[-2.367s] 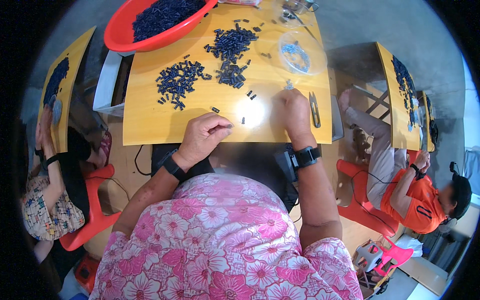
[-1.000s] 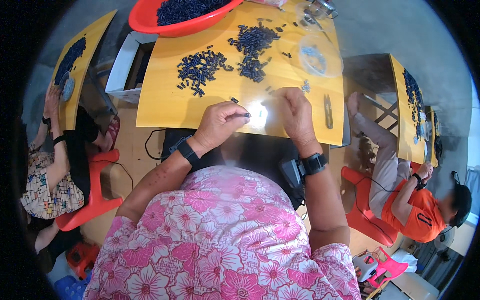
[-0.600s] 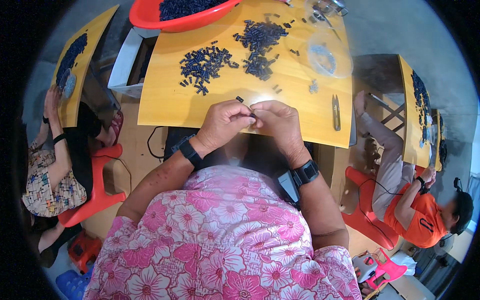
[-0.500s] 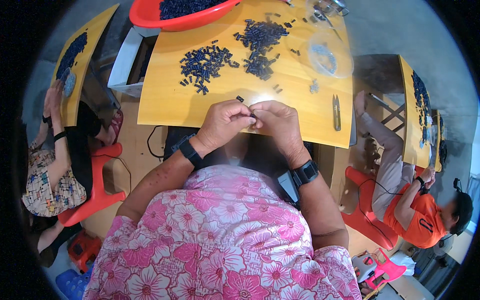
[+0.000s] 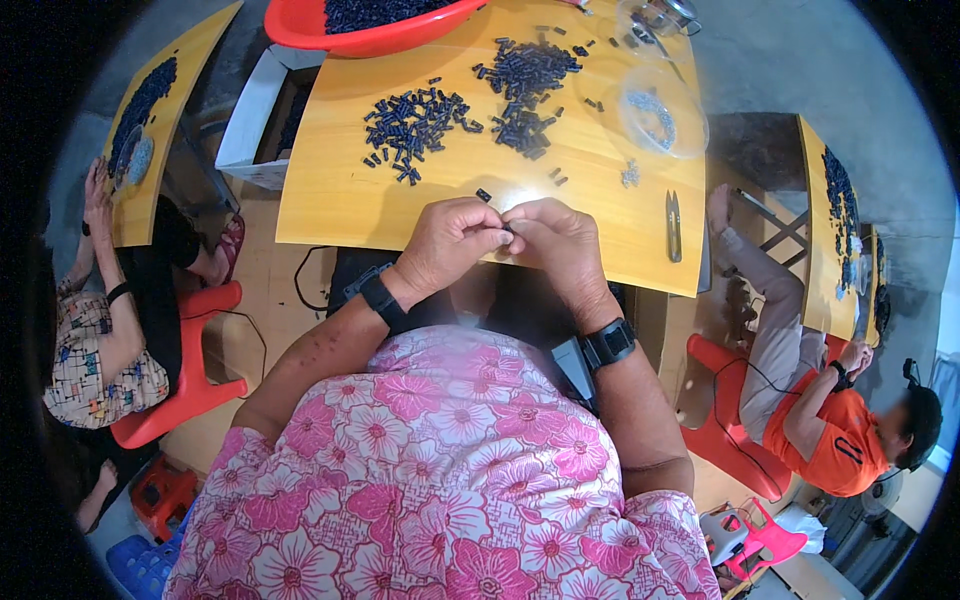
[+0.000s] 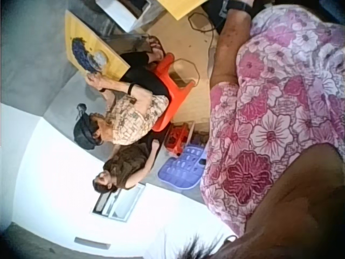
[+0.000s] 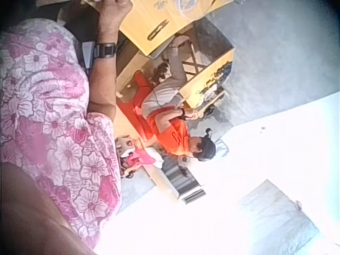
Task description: Sorting and inspecting small black plastic components at a workstation.
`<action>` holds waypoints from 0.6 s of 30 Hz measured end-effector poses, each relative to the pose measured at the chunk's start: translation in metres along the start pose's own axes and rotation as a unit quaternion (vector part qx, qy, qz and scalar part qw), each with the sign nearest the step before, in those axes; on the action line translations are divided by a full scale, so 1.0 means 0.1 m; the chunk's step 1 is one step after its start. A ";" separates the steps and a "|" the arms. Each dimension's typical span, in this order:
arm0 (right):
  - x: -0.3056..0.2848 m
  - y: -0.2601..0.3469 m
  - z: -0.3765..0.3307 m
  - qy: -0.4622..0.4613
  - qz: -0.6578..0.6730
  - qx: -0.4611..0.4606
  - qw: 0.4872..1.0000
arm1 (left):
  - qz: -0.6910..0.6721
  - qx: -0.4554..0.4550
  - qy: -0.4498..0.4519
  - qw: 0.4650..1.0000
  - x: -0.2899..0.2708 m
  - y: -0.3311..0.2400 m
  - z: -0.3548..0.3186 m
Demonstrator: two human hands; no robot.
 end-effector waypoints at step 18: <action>0.25 0.44 -0.44 -0.057 -0.362 -0.288 0.885 | -0.022 0.006 -0.022 1.000 -0.03 0.05 -0.03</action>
Point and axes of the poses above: each hand's wrist, its own z-axis towards the middle knuckle, its own x-axis out of the palm, y = z × x, the point moved 10 cm from there along z, towards the middle knuckle, and after that the axes turned 5 degrees about x, right-handed, at the moved point
